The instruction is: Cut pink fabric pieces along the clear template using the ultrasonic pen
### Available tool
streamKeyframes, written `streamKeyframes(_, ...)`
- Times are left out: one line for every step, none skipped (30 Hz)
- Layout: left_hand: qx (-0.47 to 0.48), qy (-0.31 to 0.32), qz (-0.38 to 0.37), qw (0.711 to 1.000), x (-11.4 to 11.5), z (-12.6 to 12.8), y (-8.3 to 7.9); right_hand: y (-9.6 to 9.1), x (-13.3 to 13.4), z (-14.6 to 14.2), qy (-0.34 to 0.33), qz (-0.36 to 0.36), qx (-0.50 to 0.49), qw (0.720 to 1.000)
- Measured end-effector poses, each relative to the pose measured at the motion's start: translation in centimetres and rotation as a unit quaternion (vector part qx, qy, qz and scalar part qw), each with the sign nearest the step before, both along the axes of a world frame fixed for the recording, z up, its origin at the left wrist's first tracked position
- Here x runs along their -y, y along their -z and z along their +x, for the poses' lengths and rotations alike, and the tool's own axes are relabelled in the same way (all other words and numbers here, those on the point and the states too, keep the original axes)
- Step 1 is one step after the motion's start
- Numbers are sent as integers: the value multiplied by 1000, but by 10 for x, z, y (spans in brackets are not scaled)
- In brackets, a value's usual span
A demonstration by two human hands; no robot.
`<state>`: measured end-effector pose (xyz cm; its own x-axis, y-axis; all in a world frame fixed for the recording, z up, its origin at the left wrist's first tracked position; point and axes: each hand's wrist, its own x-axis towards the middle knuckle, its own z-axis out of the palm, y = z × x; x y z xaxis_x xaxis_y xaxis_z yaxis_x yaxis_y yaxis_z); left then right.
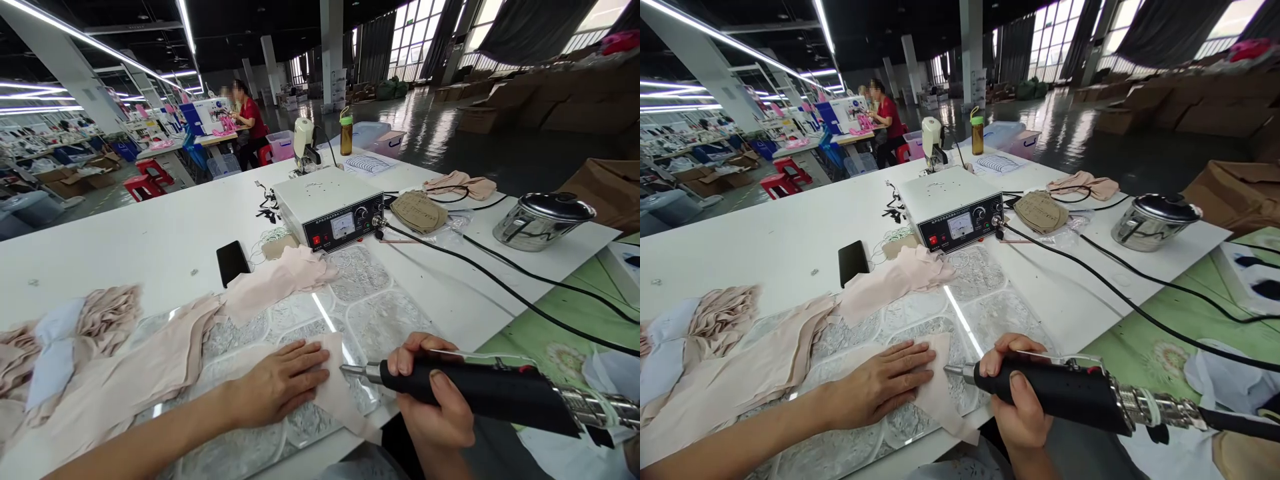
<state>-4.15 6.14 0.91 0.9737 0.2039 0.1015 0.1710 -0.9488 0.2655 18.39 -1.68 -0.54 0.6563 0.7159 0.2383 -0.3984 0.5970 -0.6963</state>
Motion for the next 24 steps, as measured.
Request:
streamKeyframes(3,0,0,1000,0,0,0,0,-1,0,2,0,1,1000)
streamKeyframes(4,-1,0,1000,0,0,-1,-1,-1,1,4,-1,2,1000)
streamKeyframes(3,-1,1,1000,0,0,-1,-1,-1,1,5,-3,2,1000)
streamKeyframes(1,-2,1,1000,0,0,-1,-1,-1,2,5,-6,1,1000)
streamKeyframes(-2,-2,2,1000,0,0,-2,-2,0,3,5,-9,0,1000)
streamKeyframes(-5,-2,2,1000,0,0,-2,-2,2,4,2,-13,-2,1000)
streamKeyframes(-8,-1,3,1000,0,0,-2,-2,3,5,-1,-16,-4,1000)
streamKeyframes(-9,-1,2,1000,0,0,-2,-1,5,5,-5,-18,-6,1000)
streamKeyframes(-9,0,2,1000,0,0,-2,-1,6,5,-8,-20,-8,1000)
streamKeyframes(-9,-1,2,1000,0,0,-2,-1,7,5,-12,-20,-10,1000)
streamKeyframes(-9,-1,2,1000,0,0,-2,0,7,4,-14,-19,-11,1000)
streamKeyframes(-10,-3,2,1000,0,0,-2,0,7,3,-17,-19,-12,1000)
streamKeyframes(-13,-4,3,1000,0,0,-2,0,6,2,-18,-16,-13,1000)
streamKeyframes(-16,-4,3,1000,0,0,-2,0,6,1,-19,-14,-14,1000)
streamKeyframes(-19,-4,3,1000,0,0,-3,0,4,0,-21,-13,-14,1000)
streamKeyframes(-20,-4,3,1000,0,0,-3,-1,3,-2,-22,-11,-14,1000)
streamKeyframes(-21,-4,1,1000,0,0,-3,-2,2,-3,-22,-8,-14,1000)
streamKeyframes(-22,-3,0,1000,-1,0,-4,-2,1,-3,-22,-6,-14,1000)
streamKeyframes(-25,-3,-1,1000,-1,0,-4,-3,0,-4,-21,-4,-13,1000)
streamKeyframes(-28,-3,-1,1000,-1,0,-4,-3,-2,-5,-20,-2,-14,1000)
streamKeyframes(-32,-2,-1,999,-1,0,-5,-4,-3,-5,-18,2,-14,1000)
streamKeyframes(-35,-1,0,999,-2,1,-5,-4,-4,-5,-15,5,-14,1000)
streamKeyframes(-36,0,1,999,-2,1,-6,-4,-6,-5,-13,8,-14,1000)
streamKeyframes(-34,1,1,999,-2,1,-6,-4,-7,-5,-10,10,-15,1000)
